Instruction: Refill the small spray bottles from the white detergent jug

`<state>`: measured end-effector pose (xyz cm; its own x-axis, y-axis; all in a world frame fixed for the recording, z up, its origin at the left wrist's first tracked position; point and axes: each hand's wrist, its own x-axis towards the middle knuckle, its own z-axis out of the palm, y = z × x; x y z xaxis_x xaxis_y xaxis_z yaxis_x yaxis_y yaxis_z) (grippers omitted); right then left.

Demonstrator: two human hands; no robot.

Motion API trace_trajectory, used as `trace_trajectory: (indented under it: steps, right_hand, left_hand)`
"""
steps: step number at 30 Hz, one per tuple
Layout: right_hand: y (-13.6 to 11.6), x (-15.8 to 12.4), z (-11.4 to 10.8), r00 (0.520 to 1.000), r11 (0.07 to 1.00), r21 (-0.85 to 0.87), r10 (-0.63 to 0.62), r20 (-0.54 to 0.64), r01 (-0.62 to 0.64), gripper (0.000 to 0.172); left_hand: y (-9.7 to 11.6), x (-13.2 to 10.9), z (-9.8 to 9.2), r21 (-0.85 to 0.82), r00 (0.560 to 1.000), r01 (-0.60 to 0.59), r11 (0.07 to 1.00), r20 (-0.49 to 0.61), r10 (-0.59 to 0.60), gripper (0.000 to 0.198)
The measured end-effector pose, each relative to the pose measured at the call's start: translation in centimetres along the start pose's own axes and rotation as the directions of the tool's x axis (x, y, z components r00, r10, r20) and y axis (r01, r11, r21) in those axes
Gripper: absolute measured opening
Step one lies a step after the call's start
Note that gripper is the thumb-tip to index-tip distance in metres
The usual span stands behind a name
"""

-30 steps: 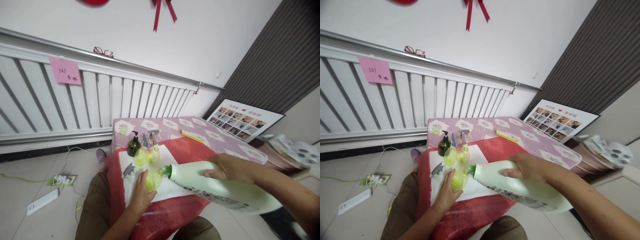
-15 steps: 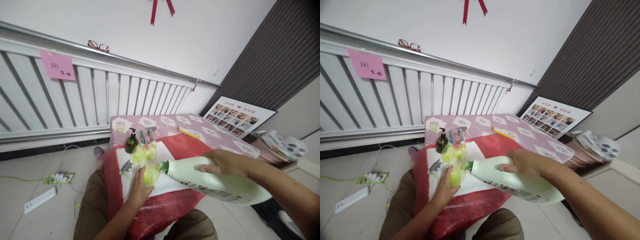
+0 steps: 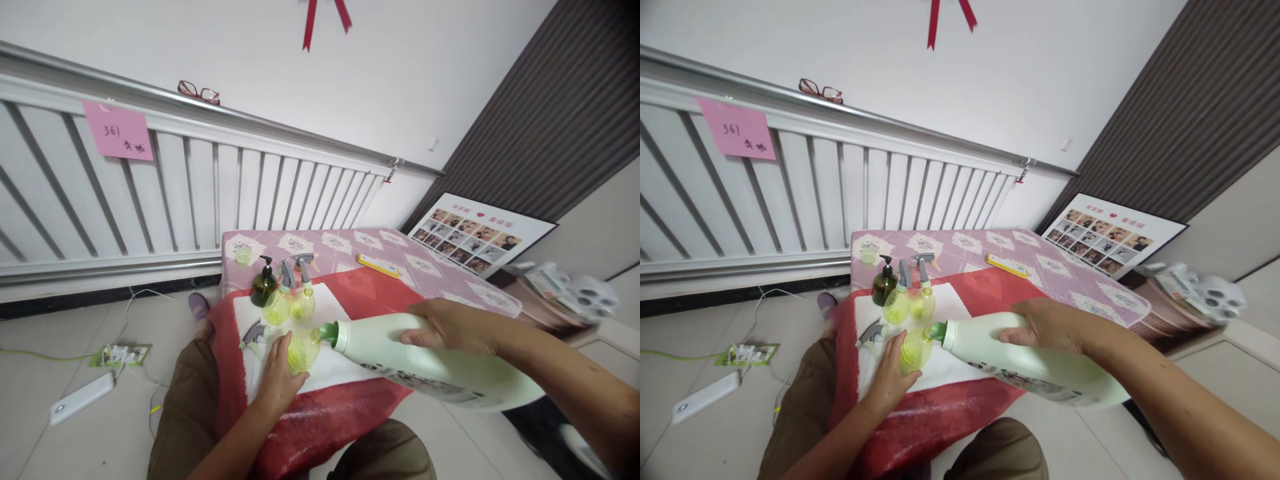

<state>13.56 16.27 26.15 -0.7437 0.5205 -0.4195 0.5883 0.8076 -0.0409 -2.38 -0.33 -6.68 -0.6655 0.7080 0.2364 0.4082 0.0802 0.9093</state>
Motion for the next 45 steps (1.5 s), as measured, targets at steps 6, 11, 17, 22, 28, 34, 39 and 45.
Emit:
trace_trajectory:
  steps: [6, 11, 17, 22, 28, 34, 39, 45]
  right_hand:
    - [-0.12, -0.06, -0.14, 0.998, 1.000, 0.008, -0.010, 0.056, 0.009, 0.042]
    - [0.36, 0.20, 0.20, 0.999, 1.000, 0.016, 0.007, 0.041, -0.008, 0.039]
    - [0.35, 0.27, 0.29, 0.999, 0.999, 0.019, 0.030, 0.023, -0.031, 0.039]
    - [0.07, 0.15, 0.08, 0.999, 1.000, 0.016, 0.011, 0.040, -0.012, 0.040]
    - [0.23, 0.27, 0.12, 0.999, 1.000, -0.006, 0.021, 0.040, -0.021, 0.040]
    - [-0.08, 0.14, 0.14, 0.999, 1.000, 0.016, 0.011, 0.037, -0.012, 0.040]
    - [-0.40, 0.03, -0.04, 0.999, 0.999, 0.024, 0.032, 0.044, -0.033, 0.038]
    - [-0.03, 0.20, 0.02, 1.000, 1.000, 0.016, 0.017, 0.024, -0.018, 0.039]
  left_hand:
    - [-0.13, -0.08, 0.18, 0.000, 1.000, 0.001, 1.000, 0.001, -0.001, 0.083]
    - [-0.39, -0.21, 0.47, -0.006, 1.000, 0.007, 1.000, -0.005, -0.007, 0.084]
    - [-0.38, -0.11, 0.49, -0.010, 1.000, 0.022, 1.000, 0.007, -0.022, 0.085]
    - [-0.37, -0.09, 0.37, -0.013, 1.000, 0.023, 1.000, 0.009, -0.023, 0.085]
    - [-0.49, -0.12, 0.49, -0.014, 1.000, 0.005, 1.000, -0.014, -0.005, 0.084]
    - [-0.58, -0.07, 0.47, -0.011, 1.000, 0.001, 1.000, -0.012, -0.001, 0.084]
    - [-0.48, -0.08, 0.49, -0.005, 1.000, 0.014, 1.000, -0.004, -0.014, 0.084]
    - [-0.03, 0.02, 0.38, -0.005, 0.999, 0.041, 0.999, 0.002, -0.041, 0.085]
